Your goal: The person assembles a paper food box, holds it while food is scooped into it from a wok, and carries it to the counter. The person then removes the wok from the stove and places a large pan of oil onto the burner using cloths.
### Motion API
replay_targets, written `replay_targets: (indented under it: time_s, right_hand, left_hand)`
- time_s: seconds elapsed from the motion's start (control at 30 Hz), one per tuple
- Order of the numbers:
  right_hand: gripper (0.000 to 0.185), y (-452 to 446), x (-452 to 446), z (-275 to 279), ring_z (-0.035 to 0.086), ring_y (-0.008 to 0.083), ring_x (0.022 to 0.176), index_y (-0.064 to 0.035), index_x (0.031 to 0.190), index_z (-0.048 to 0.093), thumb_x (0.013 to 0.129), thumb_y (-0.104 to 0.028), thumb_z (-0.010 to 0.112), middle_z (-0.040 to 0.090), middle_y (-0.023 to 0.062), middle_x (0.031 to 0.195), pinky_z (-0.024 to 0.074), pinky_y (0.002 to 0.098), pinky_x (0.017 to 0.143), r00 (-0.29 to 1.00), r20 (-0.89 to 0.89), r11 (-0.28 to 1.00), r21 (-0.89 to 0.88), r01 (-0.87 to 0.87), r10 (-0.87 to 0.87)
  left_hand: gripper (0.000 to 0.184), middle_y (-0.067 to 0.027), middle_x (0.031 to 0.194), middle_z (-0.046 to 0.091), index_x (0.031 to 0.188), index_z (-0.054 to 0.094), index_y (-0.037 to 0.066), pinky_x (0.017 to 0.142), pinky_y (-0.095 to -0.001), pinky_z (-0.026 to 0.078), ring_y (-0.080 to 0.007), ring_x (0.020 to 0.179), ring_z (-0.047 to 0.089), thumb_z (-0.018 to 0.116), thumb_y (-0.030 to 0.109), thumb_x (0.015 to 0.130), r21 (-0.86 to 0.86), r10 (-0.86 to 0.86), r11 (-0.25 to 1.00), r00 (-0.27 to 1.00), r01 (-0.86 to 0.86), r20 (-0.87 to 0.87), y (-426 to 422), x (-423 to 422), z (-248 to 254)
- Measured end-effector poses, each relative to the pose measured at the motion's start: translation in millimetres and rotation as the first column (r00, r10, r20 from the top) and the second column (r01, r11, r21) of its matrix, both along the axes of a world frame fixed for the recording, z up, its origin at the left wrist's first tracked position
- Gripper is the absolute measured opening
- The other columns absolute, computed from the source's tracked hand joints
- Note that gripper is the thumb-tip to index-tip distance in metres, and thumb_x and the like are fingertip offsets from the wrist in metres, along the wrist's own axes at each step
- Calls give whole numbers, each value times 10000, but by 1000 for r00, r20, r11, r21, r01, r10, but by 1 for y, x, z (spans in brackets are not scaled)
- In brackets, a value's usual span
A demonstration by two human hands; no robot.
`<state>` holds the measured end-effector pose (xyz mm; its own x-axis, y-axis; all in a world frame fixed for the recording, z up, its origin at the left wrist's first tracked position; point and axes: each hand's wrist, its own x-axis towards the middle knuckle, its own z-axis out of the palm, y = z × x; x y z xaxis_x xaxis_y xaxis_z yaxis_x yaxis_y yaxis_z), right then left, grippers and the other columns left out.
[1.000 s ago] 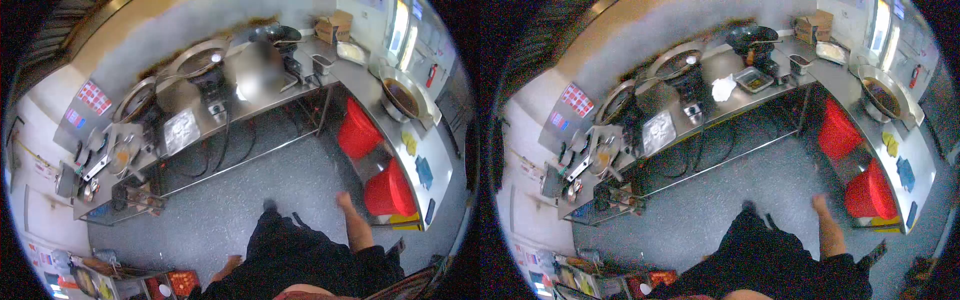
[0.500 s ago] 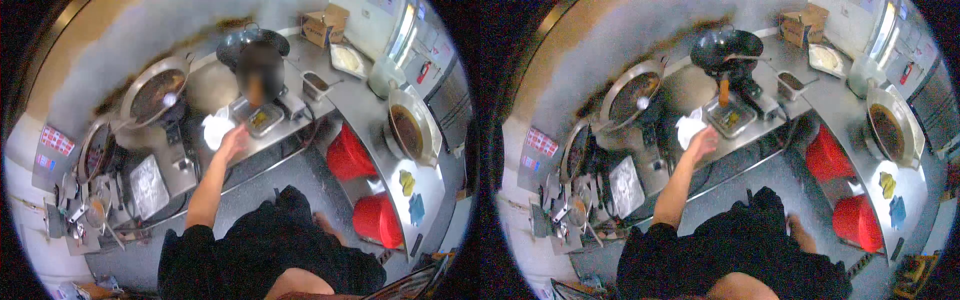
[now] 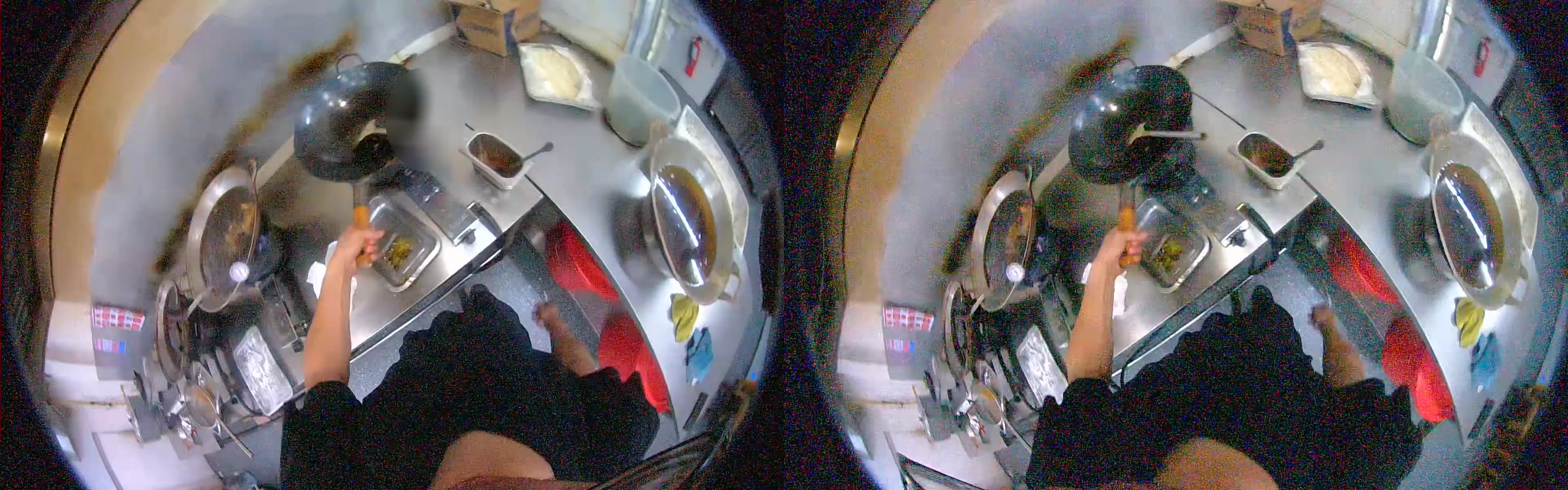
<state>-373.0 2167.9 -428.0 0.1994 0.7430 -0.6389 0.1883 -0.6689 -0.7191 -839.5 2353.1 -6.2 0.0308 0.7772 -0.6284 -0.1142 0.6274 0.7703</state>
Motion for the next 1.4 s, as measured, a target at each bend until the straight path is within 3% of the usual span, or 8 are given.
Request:
replay_targets:
  time_s: [0.3, 0.43, 0.5, 0.53, 0.67, 1.23, 1.3, 1.4]
  right_hand:
    - [217, -58, -42, 41, 620, 223, 723, -71, 920, 617, 789, -220, 531, 651, 92, 783, 482, 413, 557, 890, -280, 932, -130, 338, -361]
    - [204, -217, -54, -63, 596, 231, 598, -156, 777, 630, 730, -344, 566, 620, 28, 745, 475, 433, 464, 995, 97, 994, 101, -31, 21]
    - [156, -292, -60, -90, 626, 254, 781, -134, 672, 643, 658, -273, 574, 650, 81, 761, 493, 379, 681, 466, 662, 719, -161, -676, 587]
    - [291, -339, -66, -147, 599, 262, 604, -142, 591, 614, 714, -406, 593, 614, 62, 642, 497, 399, 551, 614, 542, 797, -200, -569, 574]
    - [273, -456, -102, -63, 601, 279, 624, -130, 624, 623, 715, -386, 590, 618, 84, 672, 492, 408, 558, 862, 260, 876, -344, -339, 436]
    - [241, -625, -39, 39, 610, 353, 708, -79, 767, 663, 718, -300, 579, 636, 174, 801, 473, 443, 589, 864, 118, 823, -389, -413, 490]
    - [283, -710, 7, -146, 614, 344, 704, -77, 743, 664, 682, -345, 596, 638, 169, 790, 472, 445, 573, 650, 218, 670, -431, -605, 728]
    - [287, -698, -1, -26, 611, 321, 698, -68, 821, 624, 698, -327, 608, 630, 165, 772, 474, 433, 587, 883, 152, 835, -429, -345, 443]
  left_hand:
    - [270, 42, 524, 399, 864, 443, 86, 337, -242, 343, -59, 383, 381, 640, 12, 696, 141, -69, 987, 997, 74, -40, -61, -9, 23]
    - [241, -2, 541, 418, 846, 428, 57, 320, -249, 360, -82, 363, 384, 617, -6, 709, 223, -148, 961, 985, 164, -85, -138, -18, 48]
    - [232, -11, 547, 429, 856, 427, 48, 318, -254, 366, -91, 363, 391, 608, -2, 719, 221, -214, 949, 974, 225, -75, -187, -27, 55]
    - [240, -18, 546, 435, 859, 427, 42, 316, -260, 376, -100, 357, 398, 612, -6, 713, 208, -218, 951, 973, 228, -68, -211, -34, 52]
    - [252, -23, 514, 436, 843, 433, 36, 310, -256, 381, -109, 338, 410, 627, -24, 694, 125, -354, 926, 934, 357, -46, -317, -32, 57]
    - [256, -17, 517, 463, 833, 460, 60, 337, -270, 372, -109, 373, 454, 680, 45, 704, -259, -553, 786, 826, 561, 109, -628, 39, -147]
    - [253, -10, 508, 444, 835, 459, 62, 336, -270, 379, -115, 367, 445, 675, 31, 707, -300, -556, 790, 831, 535, 17, -647, 36, -162]
    - [242, -14, 507, 441, 838, 461, 59, 335, -272, 392, -117, 371, 448, 665, 20, 712, -362, -395, 843, 914, 399, 87, -666, 27, -194]
